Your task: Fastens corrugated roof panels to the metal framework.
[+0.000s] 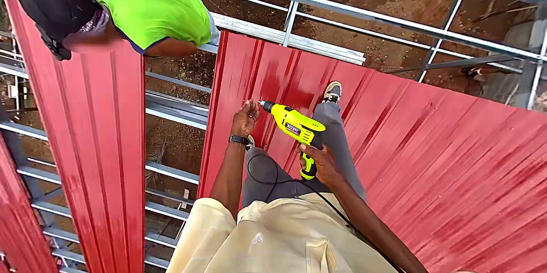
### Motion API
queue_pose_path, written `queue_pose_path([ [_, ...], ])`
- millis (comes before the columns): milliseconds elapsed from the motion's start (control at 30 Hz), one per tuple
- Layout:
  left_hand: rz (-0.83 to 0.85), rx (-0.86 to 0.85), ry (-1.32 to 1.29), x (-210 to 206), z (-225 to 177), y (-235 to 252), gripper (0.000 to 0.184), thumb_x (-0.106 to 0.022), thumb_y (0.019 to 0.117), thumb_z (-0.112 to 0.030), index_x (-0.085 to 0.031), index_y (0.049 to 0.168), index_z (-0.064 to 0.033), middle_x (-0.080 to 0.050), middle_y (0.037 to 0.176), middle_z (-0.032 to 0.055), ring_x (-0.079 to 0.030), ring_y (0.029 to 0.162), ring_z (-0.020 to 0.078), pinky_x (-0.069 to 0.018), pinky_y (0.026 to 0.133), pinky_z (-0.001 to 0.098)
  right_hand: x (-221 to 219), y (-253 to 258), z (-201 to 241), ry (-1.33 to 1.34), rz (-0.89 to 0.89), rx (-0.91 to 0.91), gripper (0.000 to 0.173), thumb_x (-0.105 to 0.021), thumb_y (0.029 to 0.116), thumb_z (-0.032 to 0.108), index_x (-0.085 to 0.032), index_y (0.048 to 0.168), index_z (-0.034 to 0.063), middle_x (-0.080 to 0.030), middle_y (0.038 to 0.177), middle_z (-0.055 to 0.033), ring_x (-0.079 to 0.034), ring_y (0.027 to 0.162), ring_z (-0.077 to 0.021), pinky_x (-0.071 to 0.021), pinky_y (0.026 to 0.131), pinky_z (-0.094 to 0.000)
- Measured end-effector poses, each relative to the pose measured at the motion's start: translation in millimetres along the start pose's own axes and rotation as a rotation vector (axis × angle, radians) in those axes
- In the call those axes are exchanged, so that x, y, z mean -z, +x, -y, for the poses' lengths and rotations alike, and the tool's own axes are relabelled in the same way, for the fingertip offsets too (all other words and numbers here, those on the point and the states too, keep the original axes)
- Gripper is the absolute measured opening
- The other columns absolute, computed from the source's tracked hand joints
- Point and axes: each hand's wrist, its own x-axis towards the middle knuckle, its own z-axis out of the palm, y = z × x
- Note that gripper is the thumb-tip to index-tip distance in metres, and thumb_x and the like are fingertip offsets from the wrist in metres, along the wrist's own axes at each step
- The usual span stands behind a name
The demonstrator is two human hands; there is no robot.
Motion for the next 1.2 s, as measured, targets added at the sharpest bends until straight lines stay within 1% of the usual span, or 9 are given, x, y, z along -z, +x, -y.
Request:
queue_pose_path([
  [133, 0.025, 0.066, 0.061, -33.3, 13.2, 15.2, 0.034, -0.061, 0.1025, -0.041, -0.061, 0.127, -0.016, -0.068, 0.102, 0.0013, -0.068, 0.087, 0.0119, -0.0584, 0.083, 0.0296, 18.4, 12.7, 6.0, 0.021, -0.019, 0.01, 0.049, -0.077, 0.0915, 0.027, -0.055, 0.122, -0.0046, -0.07, 0.09, -0.0186, -0.063, 0.056, -0.0227, -0.0572, 0.05, -0.0361],
  [233, 0.057, 0.102, -0.023, -53.1, 21.9, 47.9, 0.026, -0.056, 0.1054, -0.033, -0.062, 0.119, -0.0105, -0.067, 0.094, 0.0041, -0.067, 0.081, 0.0153, -0.0593, 0.08, 0.0344, 28.7, 24.1, 7.6, 0.034, -0.028, 0.019, 0.047, -0.076, 0.0926, 0.025, -0.055, 0.121, -0.0057, -0.07, 0.09, -0.0193, -0.063, 0.056, -0.0231, -0.0574, 0.051, -0.0365],
  [367, 0.105, 0.169, -0.089, -66.3, 31.7, 75.9, 0.023, -0.053, 0.1067, -0.03, -0.064, 0.111, -0.0106, -0.066, 0.091, 0.0037, -0.065, 0.078, 0.0157, -0.0588, 0.077, 0.035, 38.0, 37.0, 8.1, 0.052, -0.038, 0.019, 0.048, -0.076, 0.0921, 0.025, -0.055, 0.122, -0.0056, -0.07, 0.091, -0.0201, -0.064, 0.057, -0.0237, -0.0582, 0.051, -0.0369],
  [800, 0.113, 0.212, -0.214, -75.3, 48.7, 111.0, 0.022, -0.056, 0.105, -0.026, -0.063, 0.113, -0.007, -0.066, 0.089, 0.0065, -0.066, 0.078, 0.0172, -0.0591, 0.079, 0.0355, 53.6, 71.0, 11.9, 0.044, -0.047, 0.011, 0.049, -0.077, 0.0916, 0.029, -0.056, 0.119, -0.0059, -0.071, 0.092, -0.0193, -0.064, 0.057, -0.0224, -0.0592, 0.053, -0.0366],
  [967, 0.095, 0.227, -0.204, -79.3, 59.1, 131.3, 0.021, -0.056, 0.1051, -0.026, -0.064, 0.11, -0.0074, -0.066, 0.088, 0.0068, -0.066, 0.076, 0.017, -0.0593, 0.077, 0.0353, 64.0, 89.2, 12.5, -0.027, -0.069, 0.013, 0.045, -0.076, 0.0923, 0.025, -0.056, 0.119, -0.0064, -0.07, 0.089, -0.0192, -0.064, 0.057, -0.0239, -0.059, 0.053, -0.038],
  [1033, 0.074, 0.248, -0.179, -83.2, 62.0, 140.3, 0.022, -0.055, 0.1052, -0.027, -0.064, 0.109, -0.0071, -0.066, 0.087, 0.0065, -0.066, 0.076, 0.017, -0.059, 0.076, 0.0356, 68.6, 96.5, 13.7, -0.233, -0.11, 0.041, 0.05, -0.081, 0.0879, 0.029, -0.059, 0.12, -0.0036, -0.071, 0.086, -0.0154, -0.067, 0.06, -0.024, -0.0601, 0.056, -0.0379],
  [1100, 0.062, 0.284, -0.163, -87.7, 65.7, 151.4, 0.02, -0.054, 0.1049, -0.026, -0.063, 0.106, -0.0079, -0.065, 0.084, 0.0057, -0.065, 0.073, 0.0168, -0.0586, 0.073, 0.0349, 74.0, 106.1, 14.1, -0.496, -0.155, 0.1, 0.057, -0.085, 0.0826, 0.035, -0.062, 0.123, 0.0017, -0.074, 0.09, -0.0074, -0.071, 0.068, -0.0177, -0.0629, 0.063, -0.0346],
  [1133, 0.065, 0.308, -0.15, -88.1, 68.7, 159.3, 0.02, -0.054, 0.1046, -0.026, -0.063, 0.105, -0.0081, -0.064, 0.084, 0.0056, -0.065, 0.073, 0.0172, -0.0586, 0.073, 0.0353, 78.4, 111.4, 14.0, -0.625, -0.161, 0.132, 0.063, -0.086, 0.0815, 0.039, -0.062, 0.128, 0.0032, -0.075, 0.098, -0.0046, -0.073, 0.078, -0.0126, -0.0641, 0.072, -0.032],
  [1200, 0.088, 0.358, -0.129, -86.1, 76.6, 178.4, 0.021, -0.054, 0.1042, -0.027, -0.063, 0.107, -0.0077, -0.065, 0.085, 0.0067, -0.065, 0.076, 0.0186, -0.0581, 0.073, 0.0364, 88.3, 123.1, 13.0, -0.833, -0.155, 0.178, 0.075, -0.085, 0.0818, 0.042, -0.058, 0.139, 0.0028, -0.073, 0.115, -0.0059, -0.07, 0.101, -0.008, -0.0586, 0.093, -0.0305],
])
